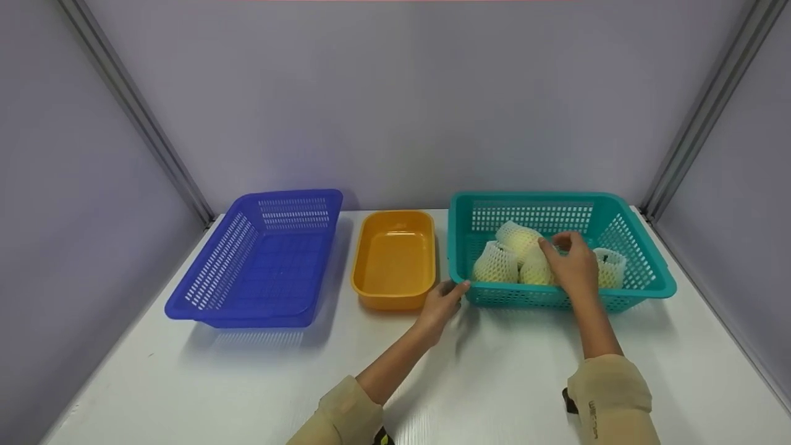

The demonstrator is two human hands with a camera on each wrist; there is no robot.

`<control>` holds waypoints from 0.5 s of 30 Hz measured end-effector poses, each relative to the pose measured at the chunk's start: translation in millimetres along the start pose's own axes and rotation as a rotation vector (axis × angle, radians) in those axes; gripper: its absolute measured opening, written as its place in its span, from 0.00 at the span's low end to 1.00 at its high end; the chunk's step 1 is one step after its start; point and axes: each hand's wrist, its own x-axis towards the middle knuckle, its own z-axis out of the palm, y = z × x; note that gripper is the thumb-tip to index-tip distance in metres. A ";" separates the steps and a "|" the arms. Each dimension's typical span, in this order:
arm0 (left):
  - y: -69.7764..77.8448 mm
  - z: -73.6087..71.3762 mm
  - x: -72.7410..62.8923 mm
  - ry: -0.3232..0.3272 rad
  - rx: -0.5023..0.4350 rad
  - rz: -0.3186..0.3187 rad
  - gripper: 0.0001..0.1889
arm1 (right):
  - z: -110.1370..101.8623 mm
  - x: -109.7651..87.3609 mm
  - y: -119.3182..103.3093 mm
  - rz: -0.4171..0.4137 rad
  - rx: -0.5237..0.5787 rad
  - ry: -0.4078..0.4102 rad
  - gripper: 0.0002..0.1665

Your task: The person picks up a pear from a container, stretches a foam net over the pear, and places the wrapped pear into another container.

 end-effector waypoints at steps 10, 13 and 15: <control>27.5 -49.6 -27.2 -0.356 0.271 -0.059 0.25 | -2.9 -7.4 1.6 0.009 0.117 0.202 0.21; 42.1 -71.6 -29.8 -0.426 0.334 0.024 0.23 | -6.0 -7.4 -0.1 -0.008 0.143 0.214 0.19; 53.1 -86.9 -28.6 -0.411 0.402 0.108 0.22 | -8.6 -7.3 -2.6 -0.032 0.143 0.205 0.19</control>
